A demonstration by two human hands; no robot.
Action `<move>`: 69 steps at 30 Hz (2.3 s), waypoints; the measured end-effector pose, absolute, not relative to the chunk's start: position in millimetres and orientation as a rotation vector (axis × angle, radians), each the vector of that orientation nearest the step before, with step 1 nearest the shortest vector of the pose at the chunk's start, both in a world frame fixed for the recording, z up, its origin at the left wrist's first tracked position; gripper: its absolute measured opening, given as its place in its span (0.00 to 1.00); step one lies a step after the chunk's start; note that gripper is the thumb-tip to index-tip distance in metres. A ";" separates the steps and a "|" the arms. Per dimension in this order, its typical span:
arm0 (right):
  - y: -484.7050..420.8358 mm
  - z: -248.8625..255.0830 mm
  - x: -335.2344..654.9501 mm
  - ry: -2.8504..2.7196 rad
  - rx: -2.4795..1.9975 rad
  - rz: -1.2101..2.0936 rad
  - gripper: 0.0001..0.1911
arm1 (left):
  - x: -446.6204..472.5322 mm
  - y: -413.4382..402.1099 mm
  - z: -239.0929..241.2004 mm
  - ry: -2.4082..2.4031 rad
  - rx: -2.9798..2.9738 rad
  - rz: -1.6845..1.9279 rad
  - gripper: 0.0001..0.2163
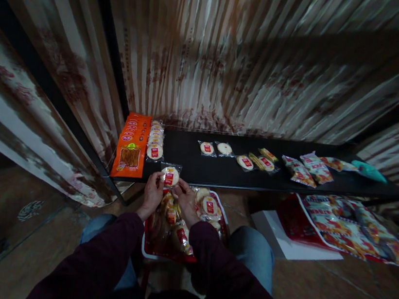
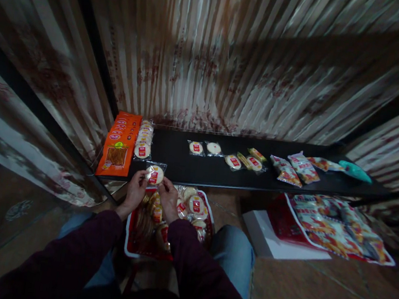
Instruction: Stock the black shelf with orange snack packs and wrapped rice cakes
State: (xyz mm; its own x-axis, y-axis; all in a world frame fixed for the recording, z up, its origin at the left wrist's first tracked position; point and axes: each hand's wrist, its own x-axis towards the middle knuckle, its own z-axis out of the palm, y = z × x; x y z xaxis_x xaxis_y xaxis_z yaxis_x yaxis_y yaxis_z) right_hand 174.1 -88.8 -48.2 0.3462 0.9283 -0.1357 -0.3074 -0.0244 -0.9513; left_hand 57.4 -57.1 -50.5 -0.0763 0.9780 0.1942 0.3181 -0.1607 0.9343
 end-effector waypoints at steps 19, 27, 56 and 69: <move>-22.2 -58.2 159.5 -0.867 -1.281 0.996 0.13 | 41.6 -18.4 -49.8 1.585 1.570 1.374 0.16; -2.7 -61.7 151.2 -0.953 -1.334 0.926 0.12 | 36.1 -9.4 -50.9 1.643 1.591 1.349 0.19; 19.5 -65.0 144.9 -1.333 -1.684 0.624 0.14 | 45.4 -6.2 -65.8 1.723 1.658 1.263 0.21; 18.0 -59.4 144.9 -1.375 -1.729 0.638 0.14 | 48.0 -11.3 -63.4 1.741 1.811 1.194 0.22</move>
State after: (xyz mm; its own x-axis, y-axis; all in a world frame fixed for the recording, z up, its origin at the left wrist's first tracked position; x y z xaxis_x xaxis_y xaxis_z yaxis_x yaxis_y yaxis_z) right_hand 144.9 18.0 -59.4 0.2759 0.9561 0.0987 0.5424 -0.0701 -0.8372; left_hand 48.0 -11.3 -63.4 -0.1150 0.9403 0.3204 0.6378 -0.1773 0.7495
